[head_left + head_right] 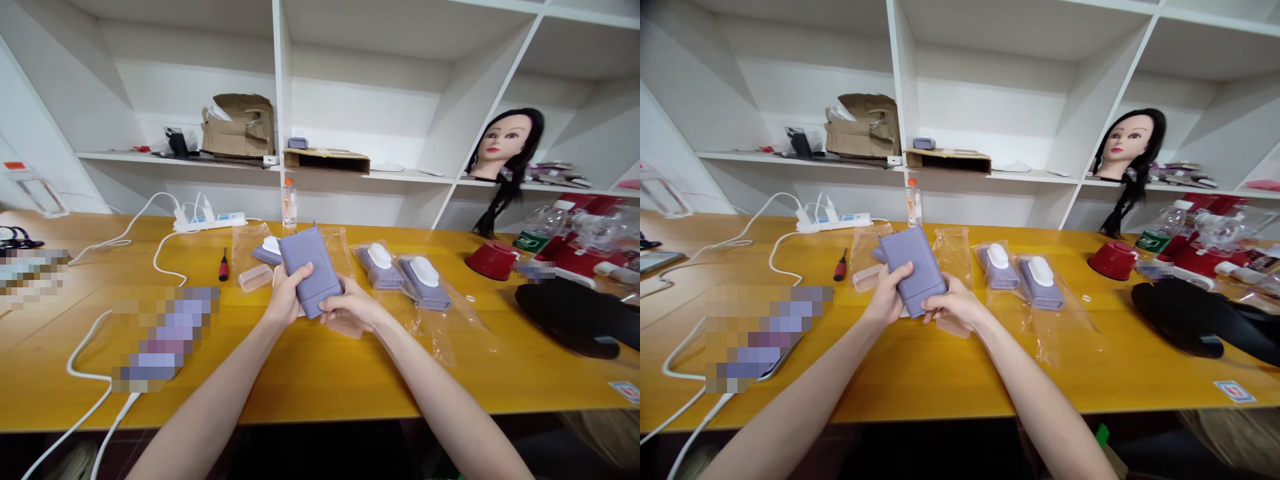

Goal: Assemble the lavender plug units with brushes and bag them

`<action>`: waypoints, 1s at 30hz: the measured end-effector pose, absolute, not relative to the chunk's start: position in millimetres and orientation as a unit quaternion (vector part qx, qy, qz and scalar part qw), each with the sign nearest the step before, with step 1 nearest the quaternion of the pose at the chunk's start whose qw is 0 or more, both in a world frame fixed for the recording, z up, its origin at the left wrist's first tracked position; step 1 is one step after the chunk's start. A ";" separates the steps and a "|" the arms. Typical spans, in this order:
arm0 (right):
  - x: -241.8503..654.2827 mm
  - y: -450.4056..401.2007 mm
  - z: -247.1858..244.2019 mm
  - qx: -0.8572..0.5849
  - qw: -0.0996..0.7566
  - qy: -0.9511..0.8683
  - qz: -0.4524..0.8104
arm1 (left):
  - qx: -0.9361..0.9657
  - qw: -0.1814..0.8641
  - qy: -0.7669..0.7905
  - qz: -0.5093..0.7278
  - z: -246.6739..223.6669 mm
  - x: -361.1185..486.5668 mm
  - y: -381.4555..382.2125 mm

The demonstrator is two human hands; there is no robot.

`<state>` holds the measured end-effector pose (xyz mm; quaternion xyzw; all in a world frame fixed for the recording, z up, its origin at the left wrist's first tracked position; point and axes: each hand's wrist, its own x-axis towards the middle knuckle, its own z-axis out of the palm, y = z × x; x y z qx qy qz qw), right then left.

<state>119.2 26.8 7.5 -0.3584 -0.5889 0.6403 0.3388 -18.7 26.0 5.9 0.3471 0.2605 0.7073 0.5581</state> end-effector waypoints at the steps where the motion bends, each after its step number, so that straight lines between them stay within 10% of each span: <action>1: 119.0 26.2 7.2 -0.364 0.330 -0.581 0.648 | 0.353 0.552 0.265 0.708 5.2 -18.4 25.8; 30: 103.9 17.3 2.8 -0.282 0.384 -0.528 0.703 | 0.333 0.572 0.284 0.694 17.0 -25.8 25.2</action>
